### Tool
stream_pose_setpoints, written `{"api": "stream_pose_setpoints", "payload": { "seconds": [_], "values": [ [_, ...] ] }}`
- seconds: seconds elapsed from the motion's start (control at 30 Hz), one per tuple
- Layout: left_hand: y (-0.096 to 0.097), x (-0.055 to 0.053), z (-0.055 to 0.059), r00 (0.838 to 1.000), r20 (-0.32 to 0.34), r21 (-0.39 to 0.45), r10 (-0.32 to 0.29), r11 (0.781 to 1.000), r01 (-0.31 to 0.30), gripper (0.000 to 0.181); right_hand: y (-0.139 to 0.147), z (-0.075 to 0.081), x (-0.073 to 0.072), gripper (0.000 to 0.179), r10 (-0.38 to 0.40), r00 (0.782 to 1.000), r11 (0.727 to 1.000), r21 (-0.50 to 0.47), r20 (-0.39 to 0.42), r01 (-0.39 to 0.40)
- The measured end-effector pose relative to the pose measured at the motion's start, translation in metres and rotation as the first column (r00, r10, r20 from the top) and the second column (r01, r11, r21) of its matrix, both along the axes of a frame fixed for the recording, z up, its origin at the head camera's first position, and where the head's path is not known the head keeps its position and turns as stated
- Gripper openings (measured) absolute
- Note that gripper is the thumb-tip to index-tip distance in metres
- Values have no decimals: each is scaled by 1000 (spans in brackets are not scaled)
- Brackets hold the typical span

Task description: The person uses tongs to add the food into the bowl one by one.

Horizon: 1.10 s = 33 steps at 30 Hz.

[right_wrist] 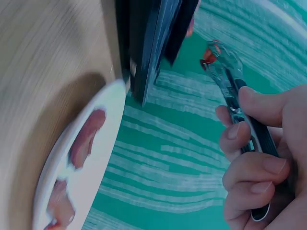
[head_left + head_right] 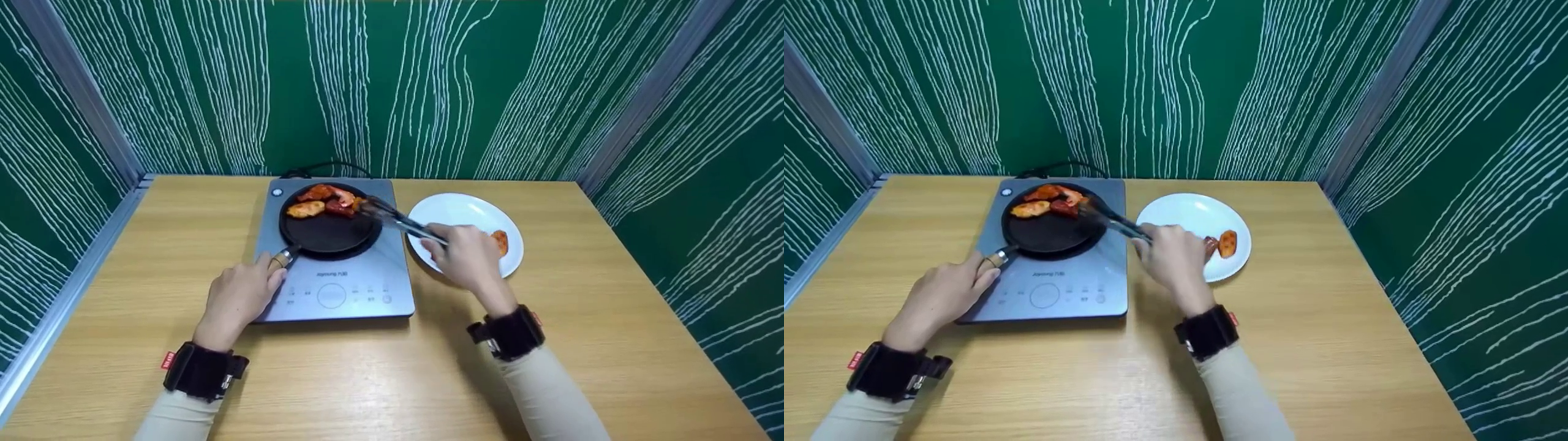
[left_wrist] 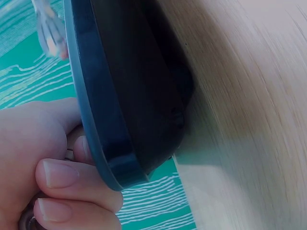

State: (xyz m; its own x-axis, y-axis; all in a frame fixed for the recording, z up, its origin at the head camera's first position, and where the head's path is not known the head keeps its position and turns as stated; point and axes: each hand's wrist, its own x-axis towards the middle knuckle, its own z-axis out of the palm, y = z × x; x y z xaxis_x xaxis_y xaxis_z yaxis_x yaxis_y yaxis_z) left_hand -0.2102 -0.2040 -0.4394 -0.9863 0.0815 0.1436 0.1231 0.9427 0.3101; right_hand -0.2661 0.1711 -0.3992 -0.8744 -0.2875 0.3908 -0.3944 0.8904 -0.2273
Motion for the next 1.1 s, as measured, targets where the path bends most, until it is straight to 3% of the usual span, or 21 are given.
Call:
{"api": "stream_pose_setpoints", "payload": {
  "seconds": [0.23, 0.53, 1.1],
  "values": [
    [1, 0, 0, 1000, -8, 4, 6, 1000, -6, 33, -42, -3, -13, 23, 77, 997, 993, 86, 13, -78],
    [1, 0, -1, 1000, -24, -5, 9, 1000, -9, 33, -80, -8, -20, 32, 121, 992, 983, 133, 48, -126],
    [1, 2, 1, 999, -33, -3, -2, 1000, 2, 33, -105, -10, -21, 37, 125, 991, 978, 162, 51, -132]
  ]
}}
